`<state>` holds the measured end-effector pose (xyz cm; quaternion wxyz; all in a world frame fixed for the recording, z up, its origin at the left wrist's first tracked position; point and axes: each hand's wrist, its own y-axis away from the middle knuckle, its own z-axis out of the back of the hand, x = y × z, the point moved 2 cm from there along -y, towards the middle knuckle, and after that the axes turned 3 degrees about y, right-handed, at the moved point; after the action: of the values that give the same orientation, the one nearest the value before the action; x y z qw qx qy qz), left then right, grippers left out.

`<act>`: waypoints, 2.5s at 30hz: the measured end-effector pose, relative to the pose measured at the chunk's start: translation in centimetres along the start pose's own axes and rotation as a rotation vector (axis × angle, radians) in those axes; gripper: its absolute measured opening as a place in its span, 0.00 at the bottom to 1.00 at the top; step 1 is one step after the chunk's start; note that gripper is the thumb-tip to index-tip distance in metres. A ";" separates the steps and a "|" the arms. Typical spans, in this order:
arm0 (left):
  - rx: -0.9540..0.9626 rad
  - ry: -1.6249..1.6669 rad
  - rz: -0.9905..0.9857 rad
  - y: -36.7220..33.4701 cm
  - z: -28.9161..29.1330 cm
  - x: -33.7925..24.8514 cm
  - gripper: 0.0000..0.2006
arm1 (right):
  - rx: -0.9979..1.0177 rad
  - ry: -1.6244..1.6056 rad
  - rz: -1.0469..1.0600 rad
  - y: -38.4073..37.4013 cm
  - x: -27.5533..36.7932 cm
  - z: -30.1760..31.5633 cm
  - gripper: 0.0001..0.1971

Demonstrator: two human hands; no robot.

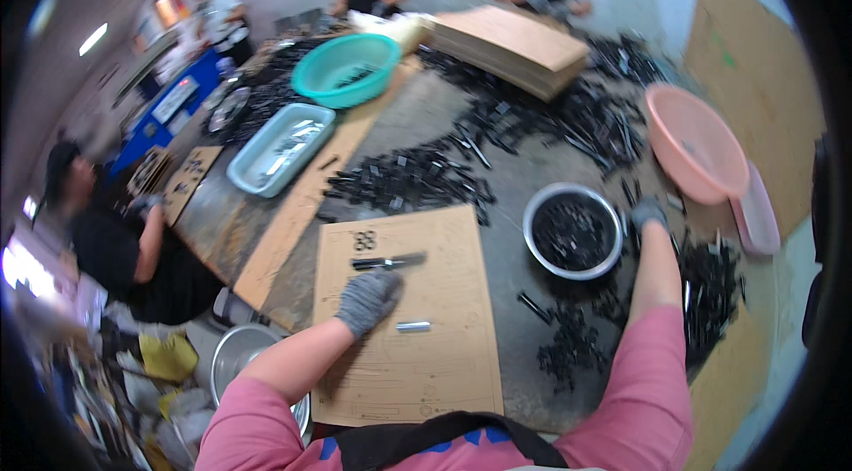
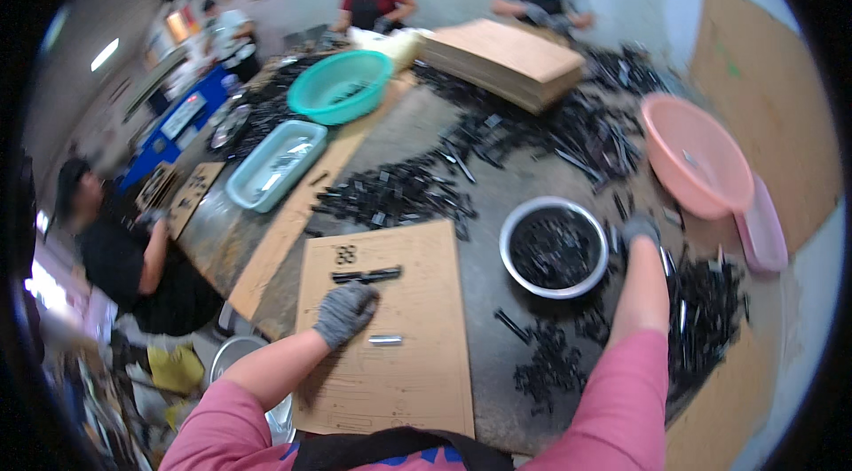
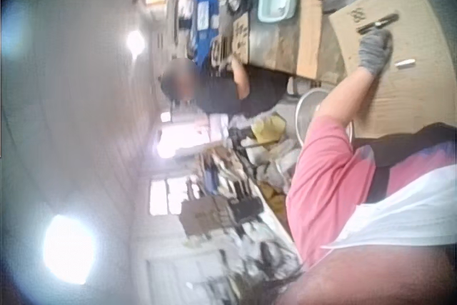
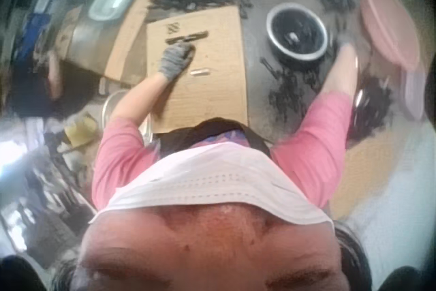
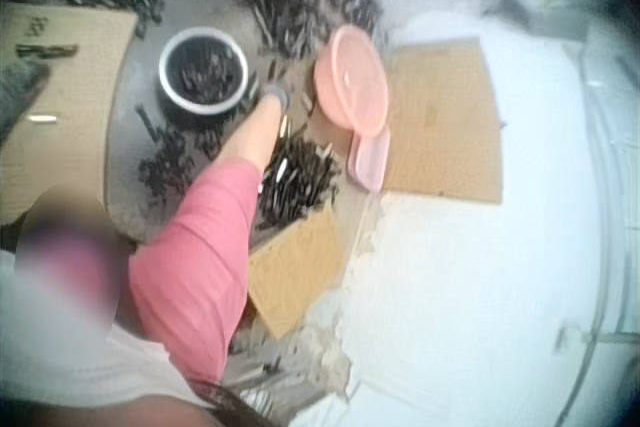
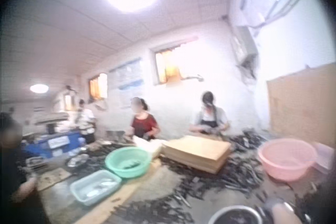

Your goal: The person assembles small black metal hardware components on a cardboard template, picking parts from piles and bowls and placing them into designated slots. The person repeatedly completes one template and moves to a new one, continuing the assembly process.

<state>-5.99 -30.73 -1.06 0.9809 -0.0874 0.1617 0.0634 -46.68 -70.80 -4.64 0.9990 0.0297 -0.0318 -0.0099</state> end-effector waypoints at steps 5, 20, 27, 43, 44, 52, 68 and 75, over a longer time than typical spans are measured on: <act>0.046 -0.012 0.009 0.1 0.3 -0.1 0.08 | 0.024 -0.258 0.080 -2.2 -3.5 -2.7 0.17; -0.231 0.669 -0.042 2.1 1.7 -1.9 0.17 | 0.266 -1.771 0.598 28.1 4.3 4.9 0.18; 0.052 1.070 -0.196 6.4 2.9 -9.8 0.16 | 0.614 -1.706 0.561 41.5 15.9 3.7 0.25; -0.213 0.425 -0.271 6.0 3.8 -4.9 0.10 | 0.206 -1.863 0.326 43.4 12.5 2.0 0.15; -0.168 0.245 -0.343 5.5 3.4 -5.0 0.10 | 0.123 -1.882 0.320 43.2 12.1 2.0 0.14; -0.175 -0.118 -0.428 5.4 1.5 -6.8 0.12 | 0.145 -1.813 0.280 43.3 10.8 1.5 0.21; 0.108 1.482 0.200 11.6 5.6 -7.1 0.17 | -0.118 -1.002 1.170 45.9 16.5 1.9 0.26; 0.057 0.164 -0.344 12.9 6.3 -2.6 0.17 | 0.030 -1.017 0.937 44.7 15.8 1.9 0.19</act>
<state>-8.44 -17.16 3.66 0.9629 -0.0908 0.2254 -0.1170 -30.21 -26.64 0.97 0.7584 0.0184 -0.5061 0.4103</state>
